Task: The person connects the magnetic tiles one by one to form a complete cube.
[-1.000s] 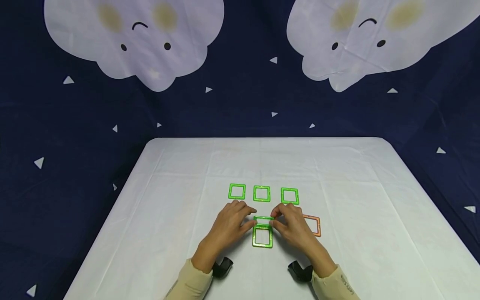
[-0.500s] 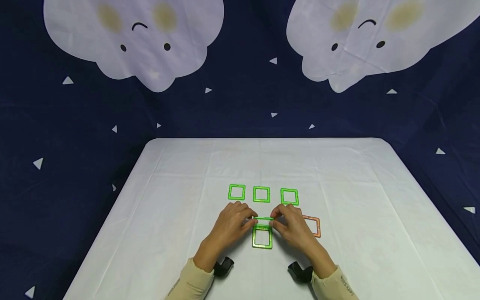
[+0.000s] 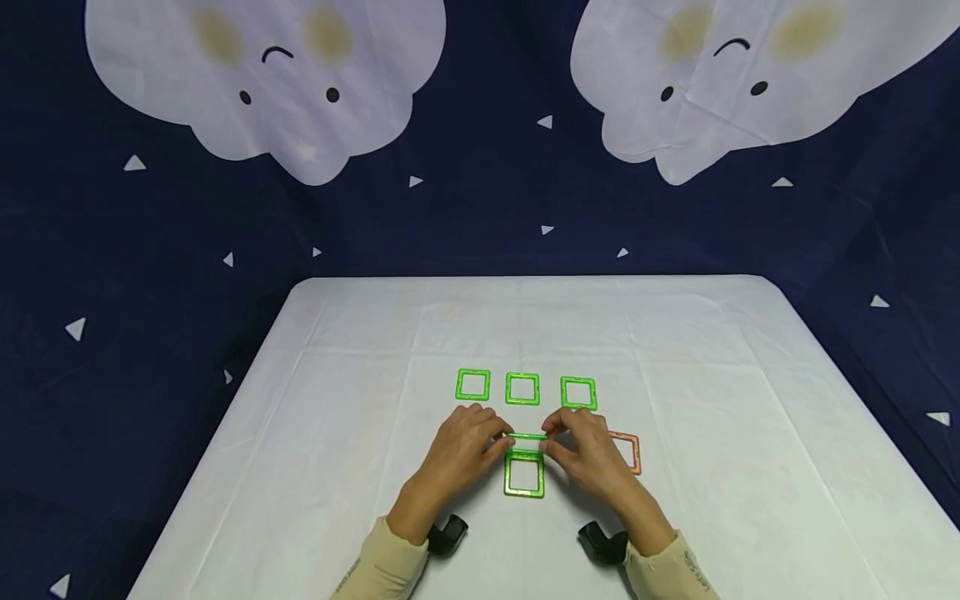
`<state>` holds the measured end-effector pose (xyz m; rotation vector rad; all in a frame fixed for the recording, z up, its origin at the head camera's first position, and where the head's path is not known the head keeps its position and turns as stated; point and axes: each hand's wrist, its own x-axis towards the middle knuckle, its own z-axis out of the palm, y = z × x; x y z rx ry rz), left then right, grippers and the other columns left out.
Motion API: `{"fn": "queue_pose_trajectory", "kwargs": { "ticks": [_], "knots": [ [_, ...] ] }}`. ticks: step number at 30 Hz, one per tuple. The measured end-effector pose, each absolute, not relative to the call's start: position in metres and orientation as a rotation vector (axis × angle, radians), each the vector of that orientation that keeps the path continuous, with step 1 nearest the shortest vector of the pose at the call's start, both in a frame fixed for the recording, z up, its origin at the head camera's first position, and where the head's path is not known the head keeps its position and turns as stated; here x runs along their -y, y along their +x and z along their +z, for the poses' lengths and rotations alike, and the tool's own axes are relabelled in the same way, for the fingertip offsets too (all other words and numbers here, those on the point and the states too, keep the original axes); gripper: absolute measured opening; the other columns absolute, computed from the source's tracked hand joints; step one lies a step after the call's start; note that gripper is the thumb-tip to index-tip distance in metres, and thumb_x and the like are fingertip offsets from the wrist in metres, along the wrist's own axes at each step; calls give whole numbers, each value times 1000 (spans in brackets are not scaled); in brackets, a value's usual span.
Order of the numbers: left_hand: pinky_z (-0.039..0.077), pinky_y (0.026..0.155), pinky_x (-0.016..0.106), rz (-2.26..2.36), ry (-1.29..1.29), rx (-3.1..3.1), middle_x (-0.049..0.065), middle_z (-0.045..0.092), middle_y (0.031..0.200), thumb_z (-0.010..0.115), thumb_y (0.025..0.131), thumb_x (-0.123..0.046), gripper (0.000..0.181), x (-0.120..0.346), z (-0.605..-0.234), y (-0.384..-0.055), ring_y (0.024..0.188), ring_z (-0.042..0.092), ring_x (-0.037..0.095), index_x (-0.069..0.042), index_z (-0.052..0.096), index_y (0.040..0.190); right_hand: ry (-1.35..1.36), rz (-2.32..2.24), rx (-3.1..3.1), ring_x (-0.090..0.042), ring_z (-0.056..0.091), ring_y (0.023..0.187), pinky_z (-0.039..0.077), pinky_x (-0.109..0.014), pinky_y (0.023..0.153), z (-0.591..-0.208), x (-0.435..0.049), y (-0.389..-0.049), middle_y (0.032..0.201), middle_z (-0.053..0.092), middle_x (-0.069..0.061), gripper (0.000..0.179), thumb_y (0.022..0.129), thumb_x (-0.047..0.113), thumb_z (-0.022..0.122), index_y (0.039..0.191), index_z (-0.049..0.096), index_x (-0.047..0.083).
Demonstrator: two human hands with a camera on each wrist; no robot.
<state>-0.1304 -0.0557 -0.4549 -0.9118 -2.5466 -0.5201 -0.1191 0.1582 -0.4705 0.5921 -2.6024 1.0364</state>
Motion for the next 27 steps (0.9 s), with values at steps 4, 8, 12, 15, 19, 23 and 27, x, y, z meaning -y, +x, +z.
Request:
{"fn": "queue_pose_trajectory", "kwargs": {
  "ticks": [4,8,12,15,19,23,27],
  "knots": [
    [40,66,24,-512,-900,2536,-11,62,73,72,81,-29,10,57,-456,-129,70,52,7,-19,71,83,574,1031,2609,-13,54,79,35,-39,85,-467,-162,-120,77,67,8,22,74,13,78,90,63,11],
    [39,65,24,-496,-888,2528,-11,62,73,73,81,-29,9,58,-456,-127,69,53,7,-19,71,81,522,1022,2613,-16,54,79,33,-40,87,-463,-168,-122,77,67,7,21,75,11,77,90,63,10],
    [39,65,23,-486,-874,2517,-11,62,72,73,81,-29,10,59,-456,-125,68,52,7,-19,71,80,463,1001,2625,-19,53,80,32,-41,88,-461,-175,-125,77,66,6,21,74,10,77,90,63,10],
    [40,65,23,-487,-862,2508,-11,62,71,73,80,-28,10,61,-456,-124,67,52,6,-19,70,79,465,952,2614,-20,53,78,33,-42,85,-460,-178,-128,76,67,3,22,73,8,78,89,64,9],
    [40,66,23,-484,-842,2502,-11,62,71,74,80,-28,11,63,-457,-121,66,51,6,-19,70,78,472,889,2610,-22,53,77,34,-42,82,-458,-183,-134,76,68,1,22,72,8,79,89,64,8],
    [41,67,24,-479,-825,2500,-11,62,71,74,79,-28,11,65,-456,-118,66,52,6,-19,70,78,463,837,2635,-24,53,77,34,-43,82,-454,-188,-140,77,68,0,23,73,10,79,90,64,8],
    [42,68,25,-471,-819,2489,-10,62,70,74,80,-28,11,66,-457,-116,65,52,7,-18,69,77,474,775,2653,-25,53,77,35,-45,81,-451,-194,-148,78,69,-2,24,73,11,79,92,65,7]
  ]
}}
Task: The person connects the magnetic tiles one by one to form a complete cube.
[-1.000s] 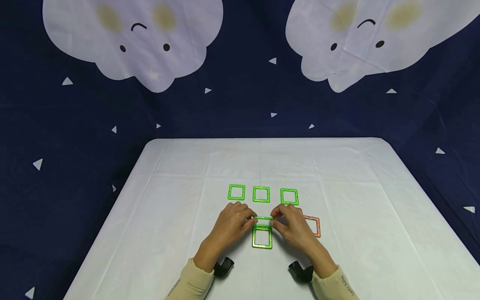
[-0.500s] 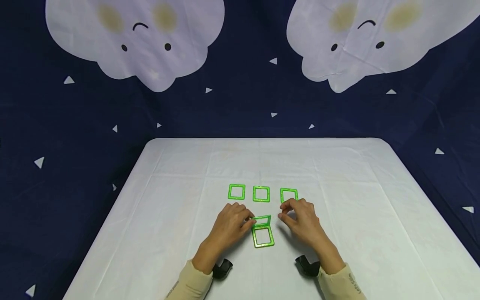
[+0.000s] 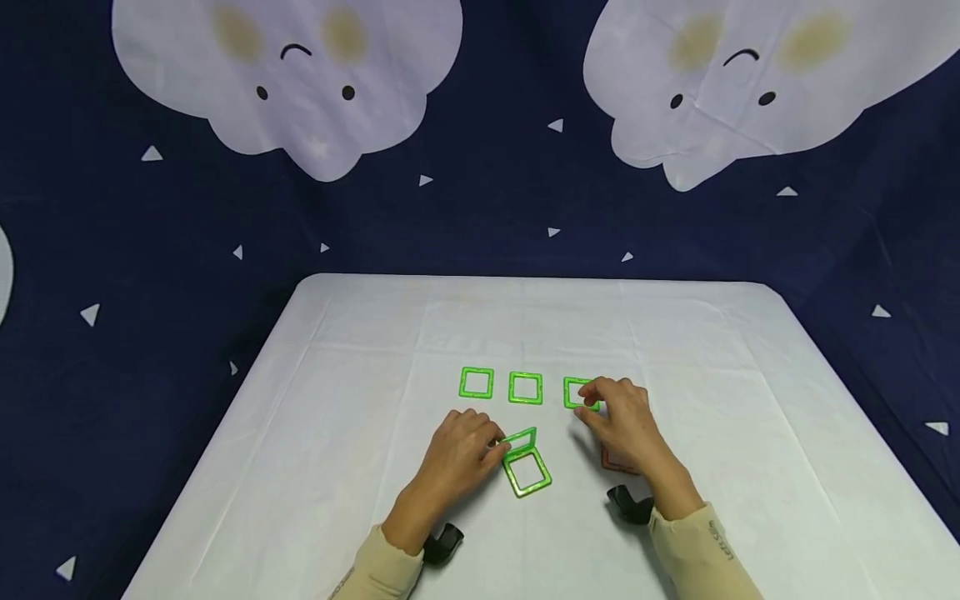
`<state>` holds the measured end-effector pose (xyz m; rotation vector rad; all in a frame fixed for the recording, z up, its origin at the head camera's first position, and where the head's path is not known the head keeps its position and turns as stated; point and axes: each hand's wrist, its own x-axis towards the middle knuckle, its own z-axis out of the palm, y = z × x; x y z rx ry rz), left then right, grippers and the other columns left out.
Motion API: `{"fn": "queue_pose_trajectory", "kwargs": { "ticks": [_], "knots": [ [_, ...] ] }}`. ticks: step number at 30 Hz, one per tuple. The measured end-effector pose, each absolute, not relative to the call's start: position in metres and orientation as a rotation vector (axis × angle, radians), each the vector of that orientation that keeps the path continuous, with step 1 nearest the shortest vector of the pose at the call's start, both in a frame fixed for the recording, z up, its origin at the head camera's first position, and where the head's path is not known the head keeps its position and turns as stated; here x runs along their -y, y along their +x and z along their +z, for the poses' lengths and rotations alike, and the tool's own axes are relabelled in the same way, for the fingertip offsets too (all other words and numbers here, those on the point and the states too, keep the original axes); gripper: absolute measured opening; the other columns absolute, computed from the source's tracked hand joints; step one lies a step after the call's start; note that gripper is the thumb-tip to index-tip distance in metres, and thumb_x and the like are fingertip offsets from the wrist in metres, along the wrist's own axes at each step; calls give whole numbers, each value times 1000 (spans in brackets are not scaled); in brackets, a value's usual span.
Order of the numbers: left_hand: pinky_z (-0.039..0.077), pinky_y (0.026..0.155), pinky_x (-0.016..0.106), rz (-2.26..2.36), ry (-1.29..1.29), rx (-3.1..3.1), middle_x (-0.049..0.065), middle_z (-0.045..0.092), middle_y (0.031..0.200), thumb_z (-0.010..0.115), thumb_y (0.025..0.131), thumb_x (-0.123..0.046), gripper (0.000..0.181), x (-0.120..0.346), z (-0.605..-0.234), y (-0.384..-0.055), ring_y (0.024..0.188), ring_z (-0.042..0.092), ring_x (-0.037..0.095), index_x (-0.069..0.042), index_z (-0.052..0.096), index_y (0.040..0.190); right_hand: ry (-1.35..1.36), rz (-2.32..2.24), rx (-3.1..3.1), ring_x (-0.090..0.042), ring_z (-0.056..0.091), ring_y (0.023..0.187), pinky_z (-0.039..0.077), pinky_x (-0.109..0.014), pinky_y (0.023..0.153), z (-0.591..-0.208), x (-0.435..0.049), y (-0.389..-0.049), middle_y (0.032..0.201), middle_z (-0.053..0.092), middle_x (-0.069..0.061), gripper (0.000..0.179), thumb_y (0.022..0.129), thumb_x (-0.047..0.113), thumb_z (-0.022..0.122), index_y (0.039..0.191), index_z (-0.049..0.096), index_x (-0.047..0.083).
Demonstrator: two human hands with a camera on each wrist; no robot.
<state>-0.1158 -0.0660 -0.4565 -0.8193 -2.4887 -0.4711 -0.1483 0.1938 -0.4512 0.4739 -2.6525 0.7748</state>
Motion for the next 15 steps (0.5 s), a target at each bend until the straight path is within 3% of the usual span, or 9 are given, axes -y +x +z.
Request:
{"fn": "queue_pose_trajectory", "kwargs": {
  "ticks": [15],
  "knots": [
    [43,69,25,-458,-780,2462,-10,61,68,76,77,-28,13,68,-459,-107,64,52,7,-18,68,74,427,633,3009,-28,52,90,34,-45,79,-447,-219,-189,93,65,-8,34,81,25,72,109,64,7]
  ]
}}
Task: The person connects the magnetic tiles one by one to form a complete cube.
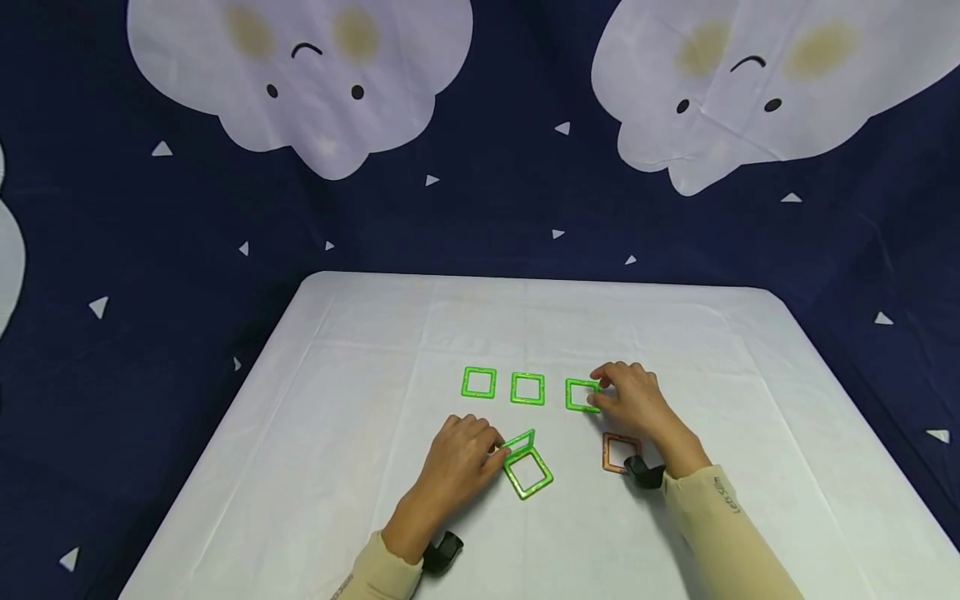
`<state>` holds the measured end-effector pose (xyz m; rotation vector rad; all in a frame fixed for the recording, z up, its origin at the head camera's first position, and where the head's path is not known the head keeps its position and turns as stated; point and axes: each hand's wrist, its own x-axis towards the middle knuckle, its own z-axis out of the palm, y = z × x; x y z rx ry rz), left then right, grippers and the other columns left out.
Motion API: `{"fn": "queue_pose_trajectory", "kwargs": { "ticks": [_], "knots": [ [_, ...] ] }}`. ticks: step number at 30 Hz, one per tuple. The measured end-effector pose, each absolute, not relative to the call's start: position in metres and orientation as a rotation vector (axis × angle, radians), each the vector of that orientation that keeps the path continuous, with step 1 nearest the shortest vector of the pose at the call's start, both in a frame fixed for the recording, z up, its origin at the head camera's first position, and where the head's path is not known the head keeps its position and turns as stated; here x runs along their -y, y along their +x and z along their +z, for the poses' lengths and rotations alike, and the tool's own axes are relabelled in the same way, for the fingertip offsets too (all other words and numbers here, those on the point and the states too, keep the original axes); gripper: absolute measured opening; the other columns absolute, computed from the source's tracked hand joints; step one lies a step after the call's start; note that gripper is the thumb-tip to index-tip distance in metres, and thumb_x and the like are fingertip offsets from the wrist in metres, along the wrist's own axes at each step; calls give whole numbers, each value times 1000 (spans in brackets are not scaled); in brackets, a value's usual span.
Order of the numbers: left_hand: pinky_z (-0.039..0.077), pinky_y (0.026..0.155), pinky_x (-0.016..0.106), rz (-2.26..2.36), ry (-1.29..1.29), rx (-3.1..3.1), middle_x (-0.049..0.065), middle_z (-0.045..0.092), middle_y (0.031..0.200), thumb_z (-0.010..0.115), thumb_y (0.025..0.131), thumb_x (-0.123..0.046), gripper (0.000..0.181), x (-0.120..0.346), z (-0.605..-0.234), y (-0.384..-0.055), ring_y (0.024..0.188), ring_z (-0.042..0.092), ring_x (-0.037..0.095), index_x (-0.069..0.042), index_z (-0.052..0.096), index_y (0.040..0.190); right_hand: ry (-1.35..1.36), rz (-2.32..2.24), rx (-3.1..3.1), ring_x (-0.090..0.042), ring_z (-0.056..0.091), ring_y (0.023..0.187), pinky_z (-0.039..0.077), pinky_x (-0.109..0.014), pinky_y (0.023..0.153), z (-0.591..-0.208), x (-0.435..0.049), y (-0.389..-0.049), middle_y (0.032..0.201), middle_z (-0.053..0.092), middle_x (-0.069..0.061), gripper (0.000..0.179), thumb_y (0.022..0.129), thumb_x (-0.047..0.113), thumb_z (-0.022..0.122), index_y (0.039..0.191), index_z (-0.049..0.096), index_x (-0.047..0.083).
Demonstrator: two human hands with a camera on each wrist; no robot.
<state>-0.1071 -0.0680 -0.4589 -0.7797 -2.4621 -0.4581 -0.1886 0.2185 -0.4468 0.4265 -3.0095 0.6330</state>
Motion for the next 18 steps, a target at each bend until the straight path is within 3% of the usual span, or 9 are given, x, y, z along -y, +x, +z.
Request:
{"fn": "queue_pose_trajectory", "kwargs": {
  "ticks": [18],
  "knots": [
    [42,68,24,-482,-741,2443,-10,61,66,75,77,-28,15,70,-460,-101,61,50,6,-18,67,72,535,579,3130,-30,52,94,40,-48,83,-454,-231,-207,100,63,-11,45,80,20,71,120,61,3]
  ]
}}
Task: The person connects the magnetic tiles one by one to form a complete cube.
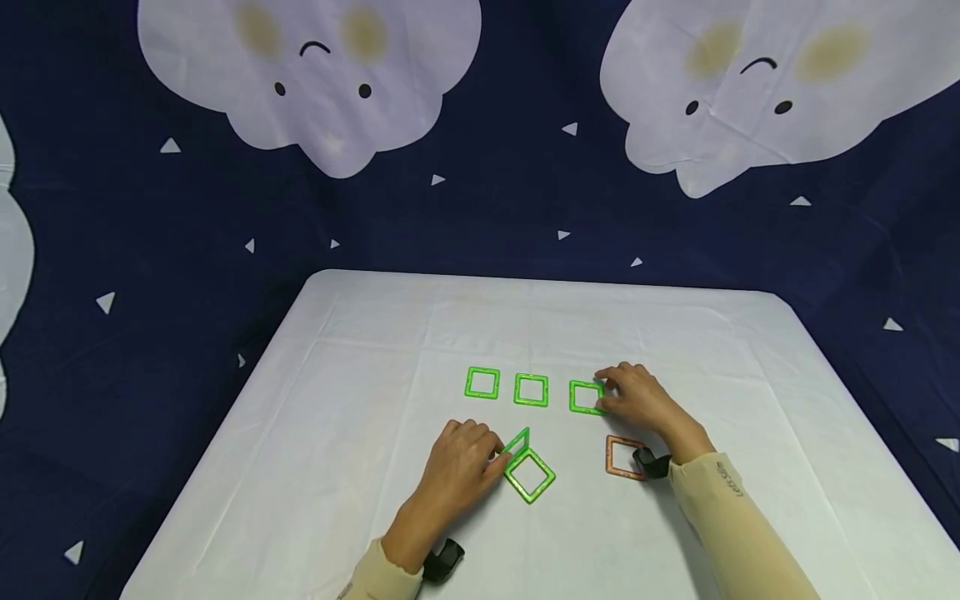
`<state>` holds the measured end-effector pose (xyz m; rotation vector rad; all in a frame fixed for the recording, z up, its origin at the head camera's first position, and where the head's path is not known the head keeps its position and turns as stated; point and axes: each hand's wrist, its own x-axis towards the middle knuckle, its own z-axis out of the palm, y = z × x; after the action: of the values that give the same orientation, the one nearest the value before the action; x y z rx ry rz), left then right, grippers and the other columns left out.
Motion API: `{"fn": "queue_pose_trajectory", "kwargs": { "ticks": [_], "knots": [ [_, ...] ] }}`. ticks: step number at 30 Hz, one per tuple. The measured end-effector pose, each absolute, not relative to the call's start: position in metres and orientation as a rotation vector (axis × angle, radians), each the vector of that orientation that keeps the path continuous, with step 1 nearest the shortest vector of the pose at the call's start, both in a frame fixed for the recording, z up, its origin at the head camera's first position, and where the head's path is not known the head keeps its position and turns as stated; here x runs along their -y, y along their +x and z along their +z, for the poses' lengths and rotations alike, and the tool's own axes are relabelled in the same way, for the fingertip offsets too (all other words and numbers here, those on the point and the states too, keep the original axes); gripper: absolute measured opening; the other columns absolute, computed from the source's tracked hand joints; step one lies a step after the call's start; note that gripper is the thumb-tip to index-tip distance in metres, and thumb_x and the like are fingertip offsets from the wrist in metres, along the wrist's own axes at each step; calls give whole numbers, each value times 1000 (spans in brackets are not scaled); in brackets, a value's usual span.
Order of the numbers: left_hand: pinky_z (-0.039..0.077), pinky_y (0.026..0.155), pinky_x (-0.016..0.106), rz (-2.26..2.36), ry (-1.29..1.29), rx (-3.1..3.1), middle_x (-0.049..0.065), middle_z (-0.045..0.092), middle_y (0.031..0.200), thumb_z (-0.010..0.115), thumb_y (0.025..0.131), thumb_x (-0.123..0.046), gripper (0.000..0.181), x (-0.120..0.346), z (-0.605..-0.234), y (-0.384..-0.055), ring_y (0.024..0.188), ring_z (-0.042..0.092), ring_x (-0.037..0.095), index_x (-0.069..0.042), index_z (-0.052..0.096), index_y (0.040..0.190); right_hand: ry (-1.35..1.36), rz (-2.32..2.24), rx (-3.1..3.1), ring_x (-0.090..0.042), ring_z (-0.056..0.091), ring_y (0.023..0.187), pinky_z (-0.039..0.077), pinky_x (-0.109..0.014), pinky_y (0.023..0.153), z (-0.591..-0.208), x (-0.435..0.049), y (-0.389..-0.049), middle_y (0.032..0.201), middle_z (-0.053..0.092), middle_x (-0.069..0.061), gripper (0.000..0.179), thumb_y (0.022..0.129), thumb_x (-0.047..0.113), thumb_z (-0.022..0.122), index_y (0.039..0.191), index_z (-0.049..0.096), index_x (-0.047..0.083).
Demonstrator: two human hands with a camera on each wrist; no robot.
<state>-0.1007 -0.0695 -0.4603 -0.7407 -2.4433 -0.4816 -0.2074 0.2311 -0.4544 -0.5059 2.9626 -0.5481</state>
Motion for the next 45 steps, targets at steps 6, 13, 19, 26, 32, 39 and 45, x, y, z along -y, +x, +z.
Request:
{"fn": "queue_pose_trajectory", "kwargs": {
  "ticks": [6,13,19,26,32,39,45],
  "knots": [
    [42,68,25,-498,-739,2445,-10,61,66,76,76,-27,14,69,-461,-99,61,50,6,-18,67,72,-517,-536,-2960,-27,52,91,40,-44,79,-458,-234,-209,98,62,-10,43,79,23,72,117,65,3],
    [41,67,25,-493,-740,2447,-10,61,66,75,77,-28,14,69,-462,-98,62,50,6,-18,67,72,-530,-546,-2974,-25,51,89,38,-42,76,-462,-236,-208,97,61,-8,37,79,23,73,111,68,5],
    [41,67,25,-500,-737,2437,-11,60,65,76,77,-29,15,69,-462,-97,61,49,6,-18,67,71,-535,-581,-2990,-25,51,89,39,-44,77,-465,-238,-209,96,61,-9,34,79,22,73,108,68,5],
    [41,66,25,-507,-728,2437,-11,59,63,78,74,-27,15,68,-463,-96,60,48,6,-18,66,70,-431,-692,-2940,-26,52,92,38,-45,80,-464,-239,-210,99,66,-10,33,78,20,74,106,63,6],
    [40,67,24,-486,-726,2446,-12,58,63,77,76,-29,15,68,-463,-96,60,47,5,-19,66,70,-394,-760,-2922,-21,54,82,40,-36,72,-461,-239,-211,89,64,-7,30,79,16,72,105,59,8],
    [40,67,24,-492,-718,2464,-12,59,63,76,76,-30,15,68,-462,-96,60,47,5,-19,67,70,-386,-836,-2914,-16,50,72,37,-29,66,-459,-238,-211,82,60,-4,29,81,13,70,106,59,7],
    [41,67,25,-497,-718,2455,-11,59,63,76,76,-29,16,68,-461,-97,60,48,5,-19,66,70,-403,-868,-2912,-17,51,75,39,-29,67,-455,-236,-211,84,62,-5,24,83,10,66,107,63,5]
  ]
}}
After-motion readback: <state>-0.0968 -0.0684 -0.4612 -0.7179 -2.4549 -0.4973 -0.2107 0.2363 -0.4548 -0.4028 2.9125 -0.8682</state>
